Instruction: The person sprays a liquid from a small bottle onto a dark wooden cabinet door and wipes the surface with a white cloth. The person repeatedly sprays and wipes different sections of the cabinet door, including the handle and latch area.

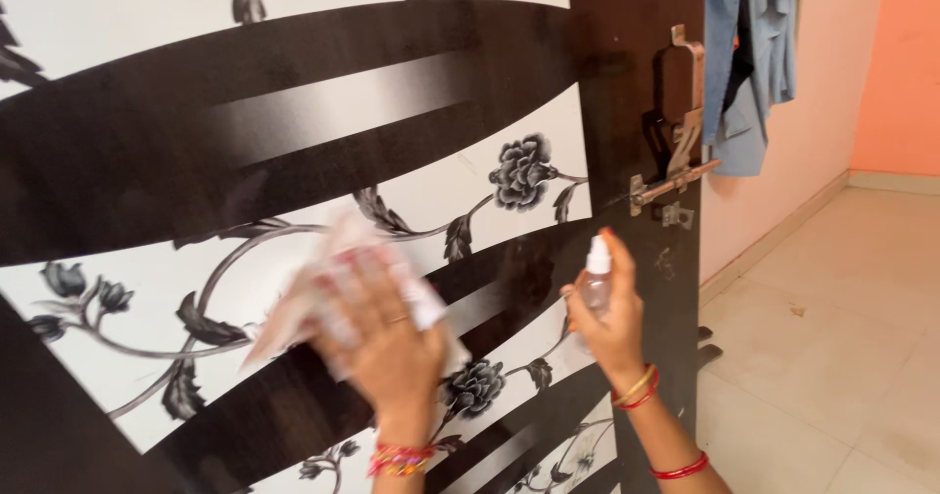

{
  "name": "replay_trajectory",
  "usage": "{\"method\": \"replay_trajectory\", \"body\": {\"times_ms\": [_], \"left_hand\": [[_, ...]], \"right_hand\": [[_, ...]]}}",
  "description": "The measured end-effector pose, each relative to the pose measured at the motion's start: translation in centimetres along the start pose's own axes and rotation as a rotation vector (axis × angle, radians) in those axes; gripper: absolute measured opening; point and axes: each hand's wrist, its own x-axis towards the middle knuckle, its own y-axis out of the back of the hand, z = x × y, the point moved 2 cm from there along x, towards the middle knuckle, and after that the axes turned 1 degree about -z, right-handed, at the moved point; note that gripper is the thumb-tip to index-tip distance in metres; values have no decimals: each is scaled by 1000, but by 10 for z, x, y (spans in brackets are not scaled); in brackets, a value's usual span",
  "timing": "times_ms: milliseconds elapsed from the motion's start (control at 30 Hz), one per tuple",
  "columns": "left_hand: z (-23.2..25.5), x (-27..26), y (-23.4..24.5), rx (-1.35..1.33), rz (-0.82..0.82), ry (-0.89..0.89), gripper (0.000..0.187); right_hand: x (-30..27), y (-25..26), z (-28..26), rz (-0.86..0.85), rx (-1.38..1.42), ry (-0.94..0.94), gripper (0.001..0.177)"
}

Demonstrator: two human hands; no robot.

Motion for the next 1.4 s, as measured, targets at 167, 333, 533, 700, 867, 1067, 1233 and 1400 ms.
{"method": "replay_trajectory", "body": {"times_ms": [167, 333, 533, 700, 867, 1067, 1233, 1400], "left_hand": [[111, -17, -35, -82, -163, -579, 100], [171, -56, -80, 109, -192, -965, 90], [169, 3, -68, 84, -222, -818, 99], [168, 81, -42, 84, -28, -515, 92], [202, 72, -55, 183, 100, -521, 79], [248, -13, -101, 238, -118, -951, 68], [269, -74, -134, 211, -251, -1137, 69], [283, -103, -158, 217, -233, -1224, 70]], "right_hand": [[-21, 28, -3, -28, -282, 512, 69], [-51, 54, 8, -235, -305, 635, 74], [-29, 125, 36, 108, 192, -111, 91], [-47, 138, 49, 65, 45, -77, 86], [-49, 133, 57, 23, 57, -111, 85], [-18, 120, 59, -47, -48, -92, 85], [-2, 111, 57, -109, -163, -134, 83], [-37, 117, 58, -175, -101, -196, 82]]}}
